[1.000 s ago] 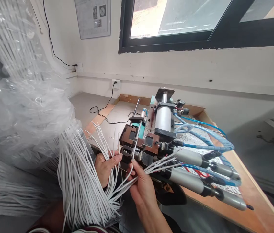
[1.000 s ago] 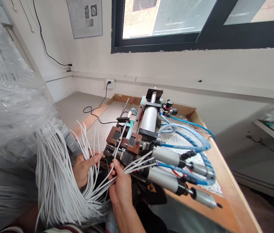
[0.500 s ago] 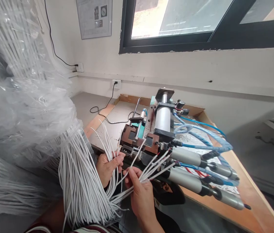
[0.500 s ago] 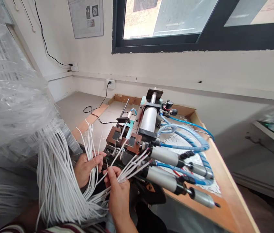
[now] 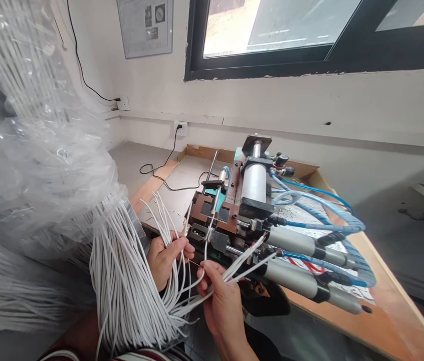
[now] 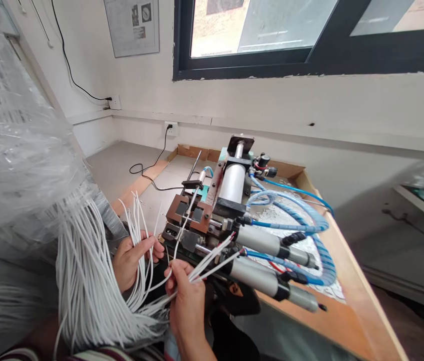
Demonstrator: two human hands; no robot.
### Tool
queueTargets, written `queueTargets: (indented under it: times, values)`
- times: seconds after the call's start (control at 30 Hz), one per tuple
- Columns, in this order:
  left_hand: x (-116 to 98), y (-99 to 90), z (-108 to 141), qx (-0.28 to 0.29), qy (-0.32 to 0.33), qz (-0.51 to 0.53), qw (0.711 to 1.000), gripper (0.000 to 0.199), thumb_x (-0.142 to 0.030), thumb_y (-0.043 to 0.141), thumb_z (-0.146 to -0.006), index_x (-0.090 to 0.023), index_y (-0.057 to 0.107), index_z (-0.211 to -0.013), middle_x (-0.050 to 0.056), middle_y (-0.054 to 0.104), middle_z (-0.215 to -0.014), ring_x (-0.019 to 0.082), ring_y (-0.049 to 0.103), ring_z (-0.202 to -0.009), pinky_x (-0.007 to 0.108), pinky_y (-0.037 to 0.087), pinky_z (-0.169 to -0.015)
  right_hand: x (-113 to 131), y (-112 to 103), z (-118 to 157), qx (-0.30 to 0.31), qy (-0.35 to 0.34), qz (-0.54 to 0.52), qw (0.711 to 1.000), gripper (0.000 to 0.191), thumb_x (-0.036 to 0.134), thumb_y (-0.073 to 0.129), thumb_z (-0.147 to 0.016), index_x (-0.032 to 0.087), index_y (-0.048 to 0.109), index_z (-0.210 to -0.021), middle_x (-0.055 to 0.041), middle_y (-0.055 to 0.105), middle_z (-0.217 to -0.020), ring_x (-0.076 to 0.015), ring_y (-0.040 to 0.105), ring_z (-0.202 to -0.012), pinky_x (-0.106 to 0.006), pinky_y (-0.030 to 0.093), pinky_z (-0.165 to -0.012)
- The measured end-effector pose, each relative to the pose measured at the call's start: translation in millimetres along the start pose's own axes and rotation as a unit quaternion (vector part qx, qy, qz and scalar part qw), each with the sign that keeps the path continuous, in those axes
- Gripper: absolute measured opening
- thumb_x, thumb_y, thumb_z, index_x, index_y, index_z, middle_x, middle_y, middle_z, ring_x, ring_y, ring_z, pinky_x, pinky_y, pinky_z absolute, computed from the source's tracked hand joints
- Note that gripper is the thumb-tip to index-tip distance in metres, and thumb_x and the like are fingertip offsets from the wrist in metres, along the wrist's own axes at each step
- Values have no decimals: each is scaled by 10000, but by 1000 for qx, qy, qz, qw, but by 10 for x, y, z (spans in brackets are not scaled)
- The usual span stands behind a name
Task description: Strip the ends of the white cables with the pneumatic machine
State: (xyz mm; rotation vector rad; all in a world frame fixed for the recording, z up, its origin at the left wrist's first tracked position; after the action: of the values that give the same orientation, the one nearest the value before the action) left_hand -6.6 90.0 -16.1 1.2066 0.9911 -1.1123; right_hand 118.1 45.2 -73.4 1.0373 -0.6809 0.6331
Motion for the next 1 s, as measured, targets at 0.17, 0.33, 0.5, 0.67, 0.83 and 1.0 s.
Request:
queueTargets:
  times: [0.17, 0.33, 0.5, 0.67, 0.83, 1.0]
  values:
    - [-159, -24, 18, 5, 83, -93, 992, 177, -312, 610, -700, -146, 664, -675, 38, 617, -725, 171, 564, -727, 272, 420, -716, -78, 180, -25, 81, 43, 25, 995, 287, 359, 715, -606, 141, 680, -789, 33, 500, -533, -80, 378, -459, -209, 300, -452]
    - [-219, 82, 73, 57, 107, -126, 985, 189, -314, 597, -711, -165, 714, -706, 60, 608, -884, 192, 556, -815, 283, 412, -773, -52, 224, -22, 108, -22, 103, 989, 271, 385, 700, -636, 150, 696, -771, 16, 536, -575, -97, 380, -511, -226, 323, -507]
    - [-10, 50, 77, 78, 26, -86, 993, 269, -362, 556, -741, -134, 681, -810, 30, 594, -637, 137, 528, -559, 264, 418, -571, -20, 68, 7, 42, -56, 75, 995, 251, 417, 677, -647, 168, 672, -677, 5, 572, -578, -134, 475, -557, -248, 366, -555]
    - [-28, 57, 74, 85, 19, -72, 994, 255, -350, 559, -745, -117, 658, -773, 11, 558, -555, 122, 507, -522, 246, 401, -533, -34, -33, -23, -7, -25, 24, 999, 208, 347, 679, -643, 157, 623, -579, 19, 541, -528, -109, 449, -502, -226, 350, -508]
    - [-119, 117, 96, 103, 32, -87, 990, 247, -338, 547, -755, -120, 662, -756, 12, 555, -537, 122, 505, -516, 246, 406, -536, -30, 19, -79, -4, -2, -28, 1000, 219, 325, 693, -613, 152, 591, -523, 39, 486, -465, -82, 394, -452, -210, 318, -467]
    - [-98, 152, 132, 137, 26, -109, 984, 261, -361, 548, -742, -136, 678, -752, 16, 556, -538, 125, 494, -502, 242, 404, -506, -47, 34, -102, 1, 14, -36, 999, 219, 318, 706, -599, 151, 590, -517, 32, 497, -475, -92, 422, -456, -219, 337, -475]
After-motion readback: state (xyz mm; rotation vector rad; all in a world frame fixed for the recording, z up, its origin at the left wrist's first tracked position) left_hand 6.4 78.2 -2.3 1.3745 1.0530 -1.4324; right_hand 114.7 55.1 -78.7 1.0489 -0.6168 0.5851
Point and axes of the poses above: each hand's wrist, its own z-axis away from the middle knuckle, its own y-axis out of the palm, x = y × z, the point moved 10 cm from there along -z, towards the middle knuckle
